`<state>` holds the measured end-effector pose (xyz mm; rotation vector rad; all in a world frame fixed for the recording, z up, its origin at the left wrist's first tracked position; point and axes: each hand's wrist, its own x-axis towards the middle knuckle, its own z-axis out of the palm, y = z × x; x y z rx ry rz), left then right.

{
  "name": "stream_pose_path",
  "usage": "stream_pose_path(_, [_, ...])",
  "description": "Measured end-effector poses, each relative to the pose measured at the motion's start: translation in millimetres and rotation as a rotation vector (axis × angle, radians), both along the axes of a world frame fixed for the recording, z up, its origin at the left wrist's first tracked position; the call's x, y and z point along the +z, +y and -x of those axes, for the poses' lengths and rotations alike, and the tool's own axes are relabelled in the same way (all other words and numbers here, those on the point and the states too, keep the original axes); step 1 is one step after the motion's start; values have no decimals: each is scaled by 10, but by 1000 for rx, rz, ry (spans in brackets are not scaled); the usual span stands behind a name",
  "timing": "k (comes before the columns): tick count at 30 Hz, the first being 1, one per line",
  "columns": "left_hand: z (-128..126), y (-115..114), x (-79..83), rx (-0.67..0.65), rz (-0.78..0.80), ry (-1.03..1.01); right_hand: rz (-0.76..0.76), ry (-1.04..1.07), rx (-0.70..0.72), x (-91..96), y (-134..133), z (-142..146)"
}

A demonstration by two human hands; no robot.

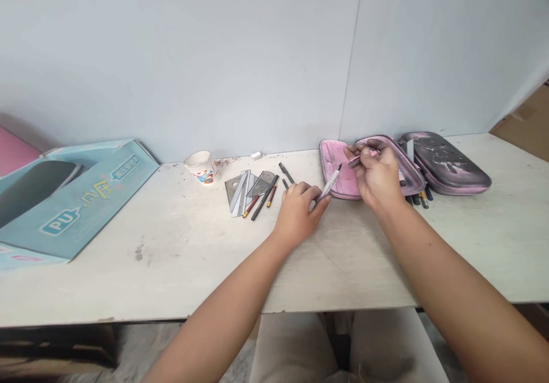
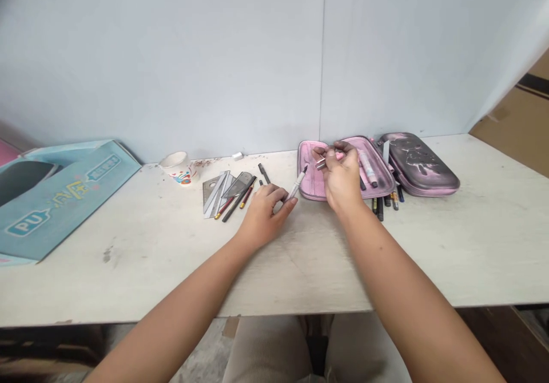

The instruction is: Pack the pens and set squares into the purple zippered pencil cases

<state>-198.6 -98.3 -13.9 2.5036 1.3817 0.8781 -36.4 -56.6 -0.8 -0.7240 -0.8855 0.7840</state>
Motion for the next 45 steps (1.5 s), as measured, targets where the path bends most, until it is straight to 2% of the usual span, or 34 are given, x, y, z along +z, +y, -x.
stream_pose_path(3, [-4, -2, -22, -17, -5, 49, -28, 57, 42, -2, 6, -1])
stream_pose_path(6, [-9, 13, -29, -25, 2, 75, -18, 12, 141, -40, -18, 31])
stream_pose_path(8, [-4, 21, -5, -27, 14, 76, 29, -74, 271, -64, -61, 63])
stream_pose_path(10, [12, 14, 49, -47, 52, 22, 96, -147, 458, -66, -125, 85])
stream_pose_path(12, [34, -13, 123, -142, 209, -95, 148, -156, 658, -37, -198, 87])
stream_pose_path(14, [46, -50, 184, -311, 460, -263, 171, -116, 802, 8, -260, 86])
stream_pose_path(16, [34, -76, 201, -454, 656, -440, 186, -101, 863, 40, -290, 109])
stream_pose_path(17, [17, -78, 189, -470, 698, -515, 201, -110, 859, 44, -291, 136])
stream_pose_path(19, [-43, -51, 137, -366, 695, -630, 243, -173, 776, 27, -269, 214])
stream_pose_path(21, [-128, 6, 83, -184, 643, -681, 249, -298, 605, 1, -238, 289])
stream_pose_path(23, [-234, 69, 68, -78, 558, -684, 199, -469, 407, 1, -223, 302])
stream_pose_path(26, [-441, 133, 151, -85, 402, -566, 110, -736, 125, 71, -239, 110])
stream_pose_path(30, [-831, 166, 296, -126, 183, -269, 33, -1033, -390, 129, -241, -475])
stream_pose_path(33, [-1160, 199, 267, -167, 61, -32, 110, -1141, -693, 24, -182, -914])
stream_pose_path(36, [-1408, 262, 146, -146, 9, 163, 326, -1261, -803, -136, -107, -1164])
stream_pose_path(39, [-1510, 334, 65, -128, 21, 270, 513, -1356, -788, -228, -42, -1220])
stream_pose_path(41, [-1506, 366, 60, -116, 34, 283, 567, -1388, -775, -238, -13, -1200])
stream_pose_path(45, [-1378, 377, 129, -95, 18, 205, 571, -1402, -764, -219, -5, -1152])
